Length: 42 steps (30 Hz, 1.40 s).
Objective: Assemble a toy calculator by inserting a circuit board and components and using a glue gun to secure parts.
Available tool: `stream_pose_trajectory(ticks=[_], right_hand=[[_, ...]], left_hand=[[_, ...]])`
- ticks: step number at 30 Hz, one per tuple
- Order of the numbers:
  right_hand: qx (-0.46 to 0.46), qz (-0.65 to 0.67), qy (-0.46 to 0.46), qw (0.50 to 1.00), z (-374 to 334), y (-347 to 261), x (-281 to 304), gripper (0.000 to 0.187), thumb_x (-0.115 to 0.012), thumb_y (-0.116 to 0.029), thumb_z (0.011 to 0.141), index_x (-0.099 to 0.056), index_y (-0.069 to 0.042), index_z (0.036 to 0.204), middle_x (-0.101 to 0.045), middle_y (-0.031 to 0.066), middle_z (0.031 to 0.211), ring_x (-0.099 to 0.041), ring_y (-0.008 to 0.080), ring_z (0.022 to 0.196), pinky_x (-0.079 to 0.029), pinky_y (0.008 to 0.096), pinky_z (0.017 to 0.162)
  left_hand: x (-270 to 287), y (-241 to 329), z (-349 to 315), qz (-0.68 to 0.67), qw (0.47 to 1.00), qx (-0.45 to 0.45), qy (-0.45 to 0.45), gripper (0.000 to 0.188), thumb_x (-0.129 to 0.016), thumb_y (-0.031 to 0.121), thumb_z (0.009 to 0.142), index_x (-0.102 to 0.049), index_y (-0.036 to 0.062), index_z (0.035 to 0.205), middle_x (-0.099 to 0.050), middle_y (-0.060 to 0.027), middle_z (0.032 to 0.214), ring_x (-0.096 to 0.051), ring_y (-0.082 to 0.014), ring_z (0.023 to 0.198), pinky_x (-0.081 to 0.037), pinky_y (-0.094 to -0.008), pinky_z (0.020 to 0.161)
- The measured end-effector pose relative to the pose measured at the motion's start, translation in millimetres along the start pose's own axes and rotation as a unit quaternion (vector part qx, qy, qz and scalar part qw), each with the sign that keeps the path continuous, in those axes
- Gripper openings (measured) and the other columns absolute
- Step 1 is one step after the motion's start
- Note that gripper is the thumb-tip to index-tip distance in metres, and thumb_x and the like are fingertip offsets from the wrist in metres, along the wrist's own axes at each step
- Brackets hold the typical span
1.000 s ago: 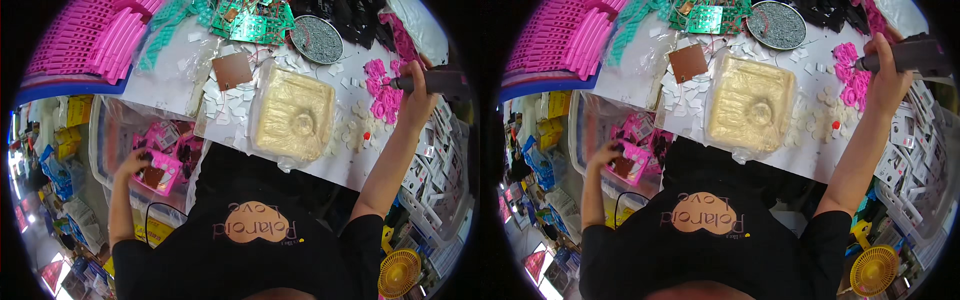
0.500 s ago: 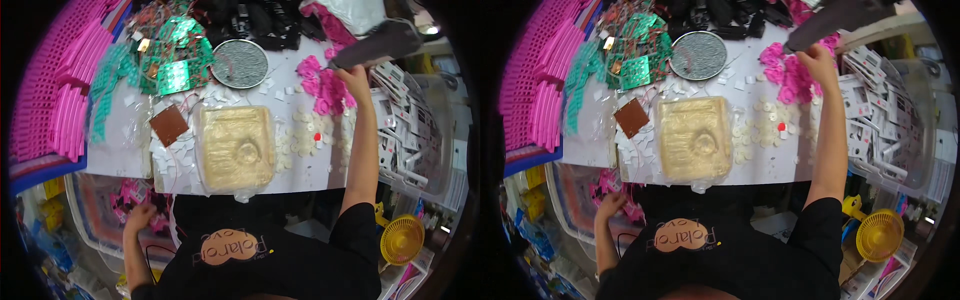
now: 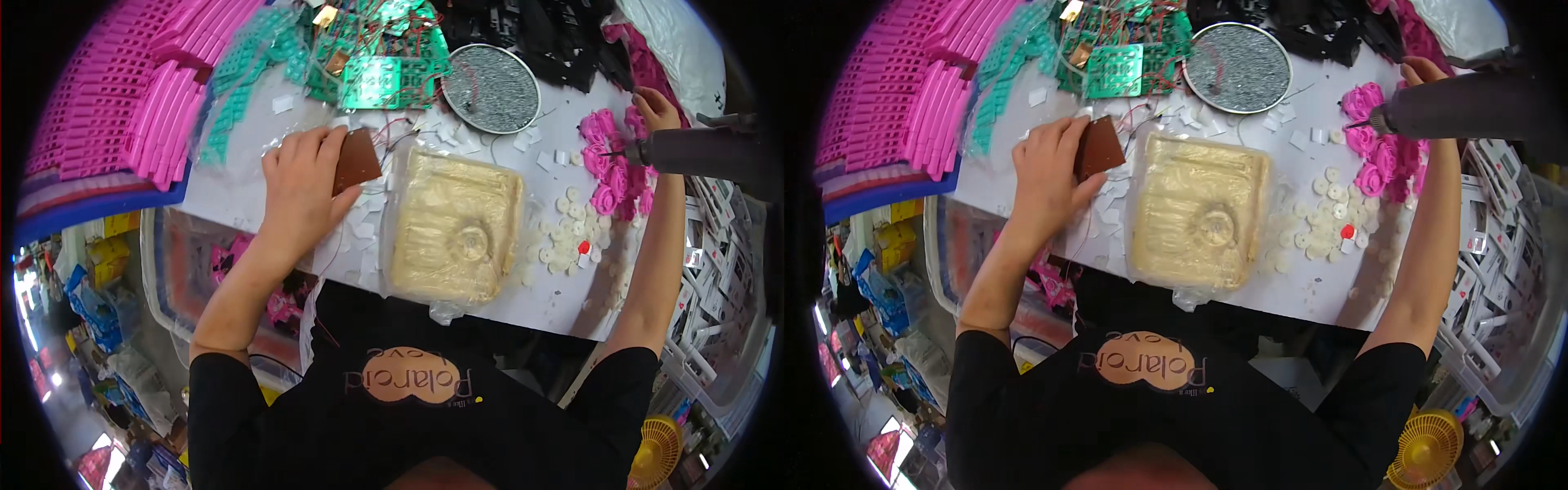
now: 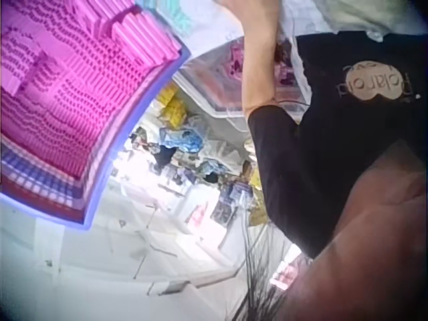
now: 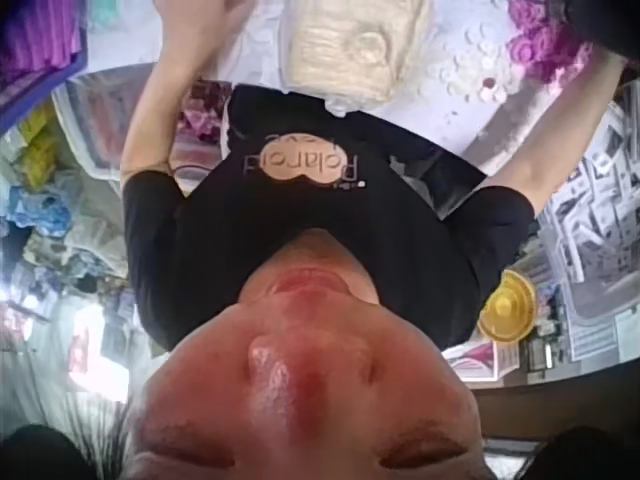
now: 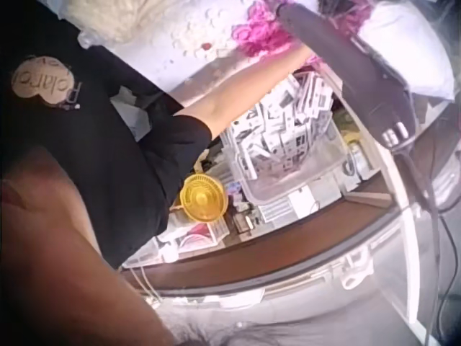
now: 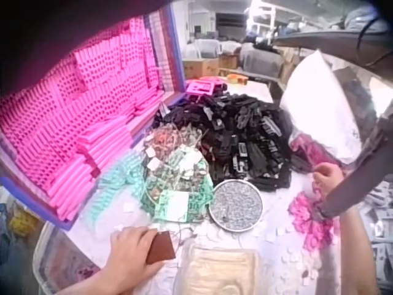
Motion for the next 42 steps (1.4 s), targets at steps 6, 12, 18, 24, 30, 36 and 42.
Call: stream_pose_trajectory(ticks=[6,12,18,24,30,36,42], right_hand=[[0.027,-0.166,-0.029,0.985,23.9,65.6,54.6,0.030,-0.069,-0.020,0.095,-0.069,0.000,0.118,-0.075,0.0092,0.102,-0.069,0.0158,0.093,-0.053,0.0299,0.084],[0.092,-0.171,0.066,0.979,32.6,-6.6,15.1,0.026,-0.069,-0.020,0.090,-0.074,-0.004,0.109,-0.077,0.0115,0.091,-0.074,0.0199,0.085,-0.055,0.0320,0.077],[0.107,-0.295,0.169,0.934,63.3,-48.1,-19.8,0.029,-0.067,-0.021,0.084,-0.073,-0.007,0.109,-0.073,0.0200,0.096,-0.071,0.0382,0.091,-0.055,0.0437,0.083],[0.154,-0.217,0.191,0.945,84.9,-64.5,-60.4,0.060,-0.071,-0.041,0.082,-0.059,-0.011,0.133,-0.070,0.0244,0.109,-0.065,0.0433,0.103,-0.051,0.0502,0.089],[0.048,-0.156,0.163,0.973,82.8,-69.5,-55.3,0.037,-0.074,-0.034,0.081,-0.073,-0.009,0.108,-0.075,0.0164,0.099,-0.071,0.0353,0.095,-0.054,0.0431,0.084],[-0.011,-0.025,0.130,0.991,18.5,-40.4,-8.2,0.017,-0.070,-0.010,0.088,-0.070,-0.001,0.103,-0.074,0.0058,0.085,-0.069,0.0116,0.076,-0.054,0.0286,0.070],[-0.119,0.296,0.113,0.941,-136.2,-86.4,18.4,0.021,-0.070,-0.004,0.088,-0.064,-0.001,0.108,-0.067,0.0058,0.091,-0.064,0.0124,0.073,-0.056,0.0297,0.062]], left_hand=[[-2.9,4.3,17.3,0.003,0.999,0.010,-0.036,0.071,-0.083,0.022,0.069,-0.056,0.0066,0.132,-0.057,-0.0116,0.120,-0.052,-0.0333,0.113,-0.033,-0.0490,0.099],[28.2,-6.3,33.8,-0.135,0.990,-0.036,0.001,0.023,-0.076,0.008,0.076,-0.064,0.0042,0.095,-0.059,-0.0099,0.089,-0.057,-0.0272,0.088,-0.042,-0.0389,0.083],[28.7,-92.1,106.0,-0.273,0.937,0.123,0.178,0.034,-0.072,0.013,0.091,-0.062,0.0000,0.121,-0.062,-0.0126,0.112,-0.061,-0.0244,0.107,-0.047,-0.0329,0.094],[29.3,-42.1,107.2,-0.117,0.975,0.016,0.187,0.055,-0.073,0.012,0.088,-0.054,0.0026,0.139,-0.055,-0.0184,0.137,-0.051,-0.0334,0.131,-0.039,-0.0428,0.110],[35.8,-2.6,57.8,-0.153,0.983,0.019,0.095,0.043,-0.071,0.005,0.082,-0.064,0.0025,0.124,-0.061,-0.0161,0.129,-0.057,-0.0333,0.122,-0.039,-0.0421,0.108],[34.8,12.5,24.3,-0.187,0.979,-0.005,0.084,0.032,-0.069,0.002,0.083,-0.067,0.0011,0.114,-0.063,-0.0159,0.123,-0.059,-0.0319,0.118,-0.043,-0.0400,0.103],[28.2,56.9,2.1,-0.348,0.935,-0.053,0.042,0.029,-0.068,-0.002,0.081,-0.068,-0.0004,0.110,-0.066,-0.0165,0.113,-0.065,-0.0298,0.104,-0.049,-0.0359,0.091]])
Point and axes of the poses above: each hand's wrist, its own z-axis towards the middle knuckle, its own x-axis out of the back of the hand, y = z × x, the point moved 2 cm from there along z, towards the middle knuckle
